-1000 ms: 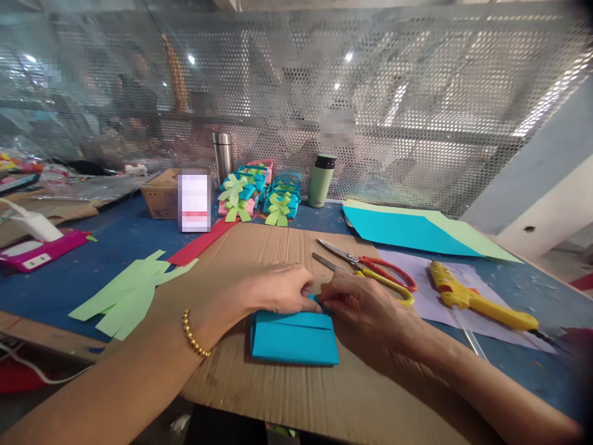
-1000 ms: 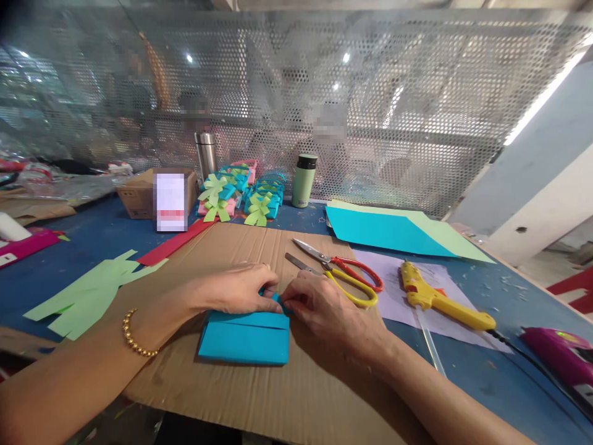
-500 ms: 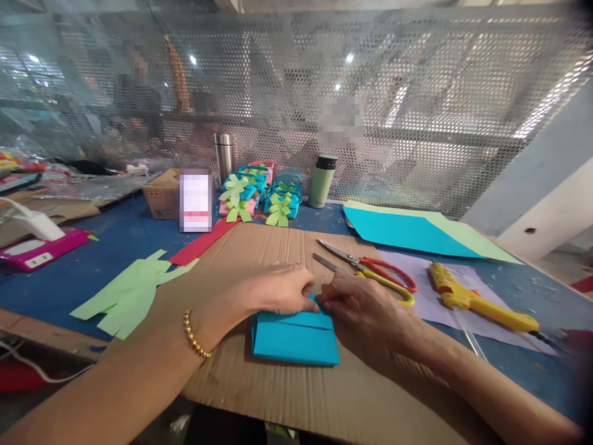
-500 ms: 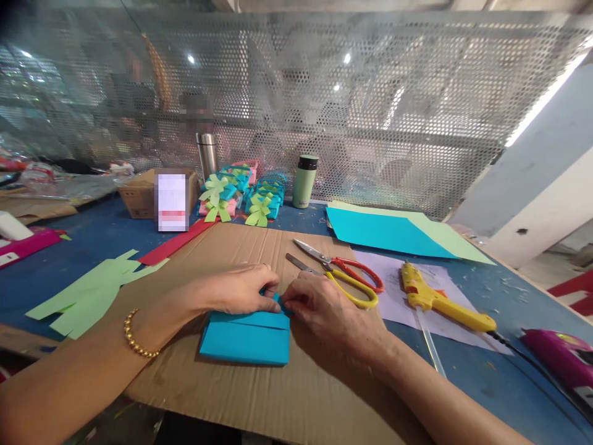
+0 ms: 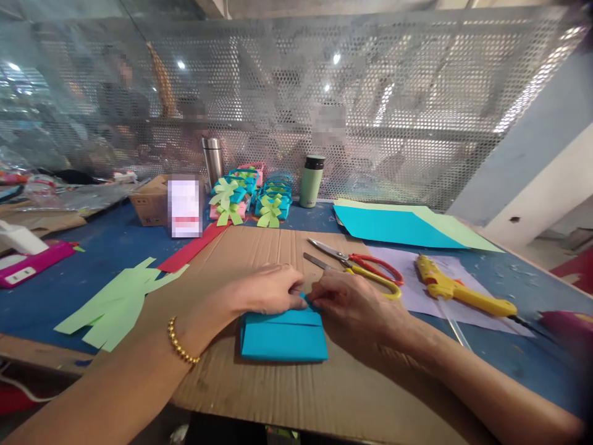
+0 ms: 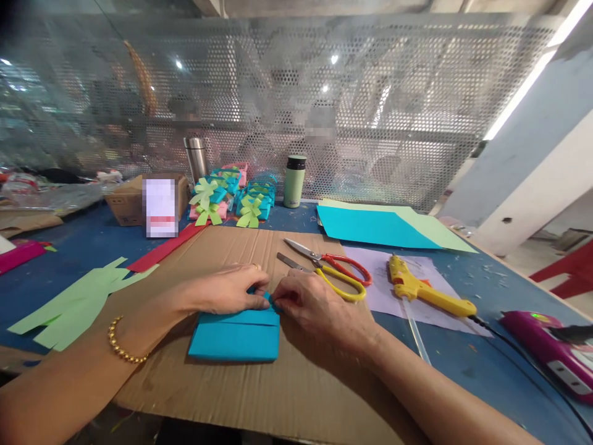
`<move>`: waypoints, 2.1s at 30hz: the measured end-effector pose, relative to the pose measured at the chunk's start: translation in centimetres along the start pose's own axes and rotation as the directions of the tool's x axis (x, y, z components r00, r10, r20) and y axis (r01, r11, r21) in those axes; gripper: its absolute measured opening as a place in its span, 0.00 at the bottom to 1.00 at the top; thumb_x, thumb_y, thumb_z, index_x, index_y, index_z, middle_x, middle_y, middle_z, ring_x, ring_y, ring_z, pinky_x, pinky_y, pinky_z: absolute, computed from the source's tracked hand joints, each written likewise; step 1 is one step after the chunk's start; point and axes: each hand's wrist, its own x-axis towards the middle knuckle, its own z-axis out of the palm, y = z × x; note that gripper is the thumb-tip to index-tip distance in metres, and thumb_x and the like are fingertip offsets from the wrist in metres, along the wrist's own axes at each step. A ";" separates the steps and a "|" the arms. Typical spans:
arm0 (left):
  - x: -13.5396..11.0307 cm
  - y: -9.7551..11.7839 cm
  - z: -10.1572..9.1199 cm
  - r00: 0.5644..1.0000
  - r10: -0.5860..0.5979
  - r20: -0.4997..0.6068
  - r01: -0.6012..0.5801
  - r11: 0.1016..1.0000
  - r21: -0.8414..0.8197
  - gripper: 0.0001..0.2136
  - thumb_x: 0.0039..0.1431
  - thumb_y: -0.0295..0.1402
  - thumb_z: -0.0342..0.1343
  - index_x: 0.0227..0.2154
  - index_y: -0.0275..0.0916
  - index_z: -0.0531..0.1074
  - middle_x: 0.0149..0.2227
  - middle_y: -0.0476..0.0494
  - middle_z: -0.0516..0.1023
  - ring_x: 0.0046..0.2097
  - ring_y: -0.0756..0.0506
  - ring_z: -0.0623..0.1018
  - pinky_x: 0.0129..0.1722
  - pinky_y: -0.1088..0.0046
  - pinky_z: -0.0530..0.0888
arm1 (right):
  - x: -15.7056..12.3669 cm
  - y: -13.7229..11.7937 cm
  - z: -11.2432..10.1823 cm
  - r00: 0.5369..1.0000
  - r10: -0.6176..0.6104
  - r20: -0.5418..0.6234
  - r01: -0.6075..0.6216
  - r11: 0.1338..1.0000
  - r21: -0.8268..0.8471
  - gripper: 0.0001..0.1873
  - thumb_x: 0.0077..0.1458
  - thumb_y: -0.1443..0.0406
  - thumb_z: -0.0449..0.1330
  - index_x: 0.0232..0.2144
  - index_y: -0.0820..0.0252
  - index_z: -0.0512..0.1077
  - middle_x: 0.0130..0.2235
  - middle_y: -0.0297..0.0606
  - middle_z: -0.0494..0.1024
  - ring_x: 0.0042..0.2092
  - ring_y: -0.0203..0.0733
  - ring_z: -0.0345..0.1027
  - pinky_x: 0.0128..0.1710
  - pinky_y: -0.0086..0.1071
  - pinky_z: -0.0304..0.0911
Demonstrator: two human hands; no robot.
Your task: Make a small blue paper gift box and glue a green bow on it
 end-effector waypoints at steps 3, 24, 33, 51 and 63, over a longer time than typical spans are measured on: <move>0.2 -0.2 0.2 1.000 -0.021 0.007 0.021 1.000 -0.011 0.11 0.58 0.42 0.57 0.30 0.41 0.65 0.37 0.45 0.74 0.41 0.43 0.74 0.35 0.68 0.65 | -0.2 -0.8 -0.2 1.000 0.018 0.000 -0.018 1.000 -0.003 0.06 0.62 0.65 0.61 0.37 0.54 0.80 0.37 0.35 0.81 0.38 0.39 0.74 0.38 0.31 0.65; 0.2 0.3 0.5 0.998 -0.019 -0.052 0.019 1.000 0.004 0.09 0.61 0.37 0.54 0.28 0.41 0.64 0.34 0.46 0.73 0.39 0.43 0.74 0.34 0.68 0.63 | -0.2 -1.4 -0.3 0.999 -0.024 -0.024 0.025 0.999 0.048 0.06 0.60 0.69 0.62 0.36 0.58 0.80 0.36 0.36 0.80 0.37 0.38 0.72 0.37 0.30 0.64; 0.2 -0.7 0.9 0.997 0.021 -0.069 -0.025 0.998 -0.050 0.12 0.59 0.43 0.56 0.28 0.41 0.65 0.33 0.48 0.73 0.37 0.44 0.73 0.33 0.68 0.63 | 0.0 -1.2 -0.3 1.000 -0.012 -0.016 0.013 0.998 0.062 0.07 0.58 0.70 0.62 0.35 0.58 0.80 0.36 0.36 0.81 0.38 0.38 0.73 0.38 0.30 0.65; 0.3 -0.7 1.0 0.997 -0.042 -0.071 0.035 0.995 -0.092 0.12 0.57 0.42 0.59 0.28 0.41 0.65 0.33 0.48 0.73 0.37 0.44 0.72 0.31 0.69 0.62 | 0.0 -1.1 -0.3 0.999 -0.042 -0.009 0.042 0.999 -0.005 0.06 0.60 0.70 0.62 0.36 0.58 0.80 0.37 0.35 0.82 0.38 0.38 0.74 0.39 0.31 0.66; 0.7 -1.2 1.1 0.997 -0.018 -0.069 0.010 0.993 -0.114 0.13 0.55 0.42 0.59 0.26 0.41 0.62 0.31 0.50 0.70 0.36 0.45 0.70 0.31 0.70 0.62 | 0.1 -1.0 -0.3 0.998 -0.069 -0.002 0.069 0.997 0.024 0.07 0.61 0.69 0.61 0.36 0.57 0.80 0.37 0.37 0.81 0.38 0.39 0.73 0.38 0.32 0.66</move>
